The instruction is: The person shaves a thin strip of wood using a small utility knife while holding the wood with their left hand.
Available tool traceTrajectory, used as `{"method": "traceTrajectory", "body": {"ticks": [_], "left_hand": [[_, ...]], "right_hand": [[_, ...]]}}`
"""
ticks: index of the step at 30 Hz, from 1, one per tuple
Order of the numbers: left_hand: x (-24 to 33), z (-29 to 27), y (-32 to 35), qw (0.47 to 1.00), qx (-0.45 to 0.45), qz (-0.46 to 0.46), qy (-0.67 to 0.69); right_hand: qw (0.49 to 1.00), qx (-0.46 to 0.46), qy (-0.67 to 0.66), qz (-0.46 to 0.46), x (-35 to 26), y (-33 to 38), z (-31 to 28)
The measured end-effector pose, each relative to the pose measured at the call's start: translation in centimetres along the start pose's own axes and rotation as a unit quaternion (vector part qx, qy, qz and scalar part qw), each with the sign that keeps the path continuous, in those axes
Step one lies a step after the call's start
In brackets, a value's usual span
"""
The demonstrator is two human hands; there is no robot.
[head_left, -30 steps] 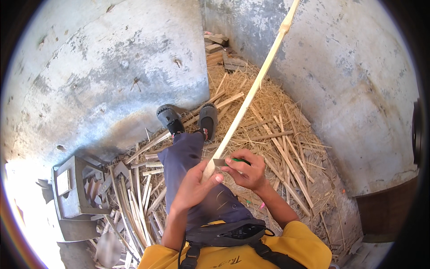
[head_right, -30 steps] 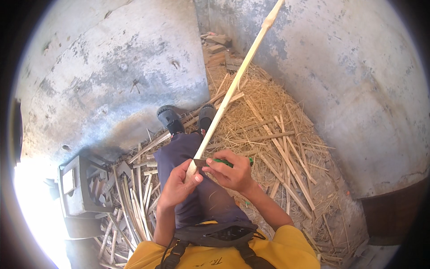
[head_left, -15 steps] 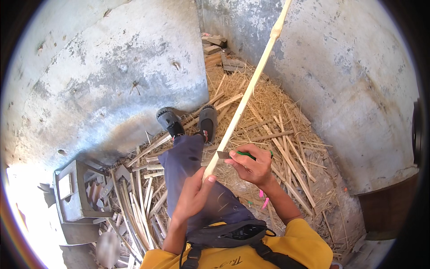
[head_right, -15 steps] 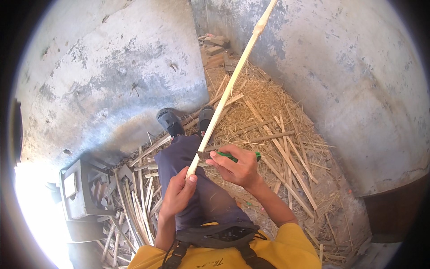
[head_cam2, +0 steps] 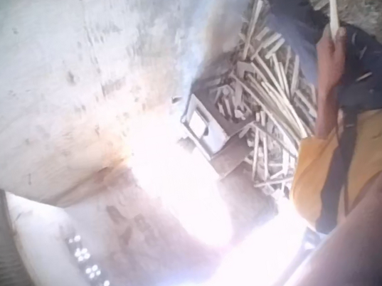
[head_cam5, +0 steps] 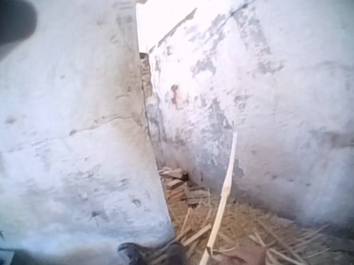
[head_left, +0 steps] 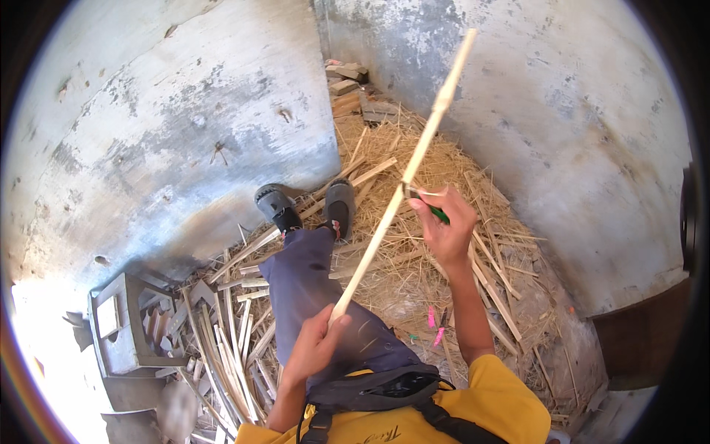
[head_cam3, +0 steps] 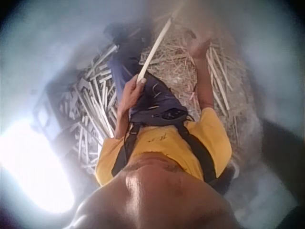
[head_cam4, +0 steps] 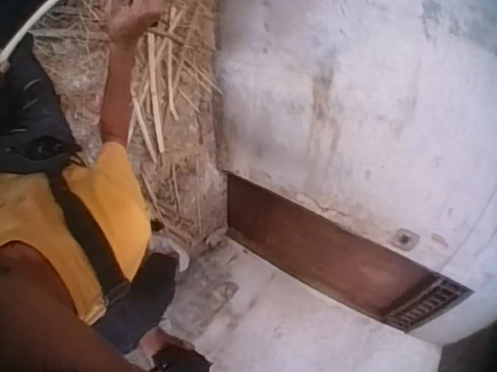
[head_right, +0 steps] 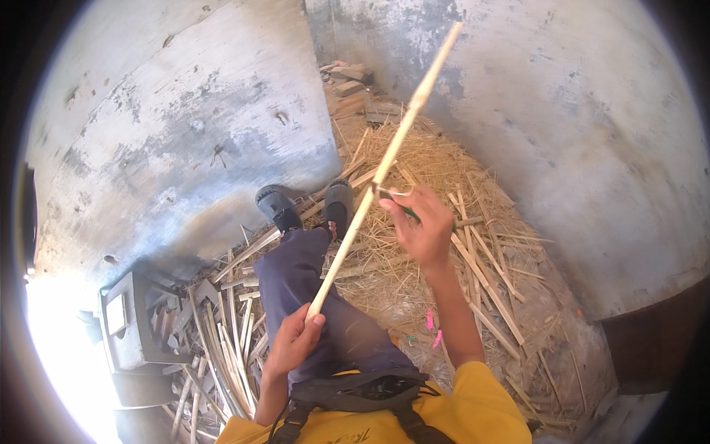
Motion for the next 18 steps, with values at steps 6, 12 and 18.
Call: {"method": "traceTrajectory", "body": {"ticks": [6,12,18], "left_hand": [[-1.4,-1.0,1.0,0.999,0.033,-0.021,0.030],[-2.3,-0.9,0.6,0.999,0.018,-0.010,0.033],[-1.4,-0.9,0.2,0.996,0.039,0.053,-0.061]], "right_hand": [[0.981,-0.156,-0.098,0.064,1.6,0.6,3.3],[0.898,-0.108,-0.349,0.246,4.2,4.1,5.1],[0.802,-0.084,-0.480,0.345,5.0,6.8,5.9]]}}
Point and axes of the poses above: each hand's wrist, its own y-axis away from the middle knuckle, its own z-axis out of the palm, x = y × z, the point moved 10 cm from there along -y, towards the middle knuckle, and after that the axes turned 1 degree about y, right-handed, at the moved point
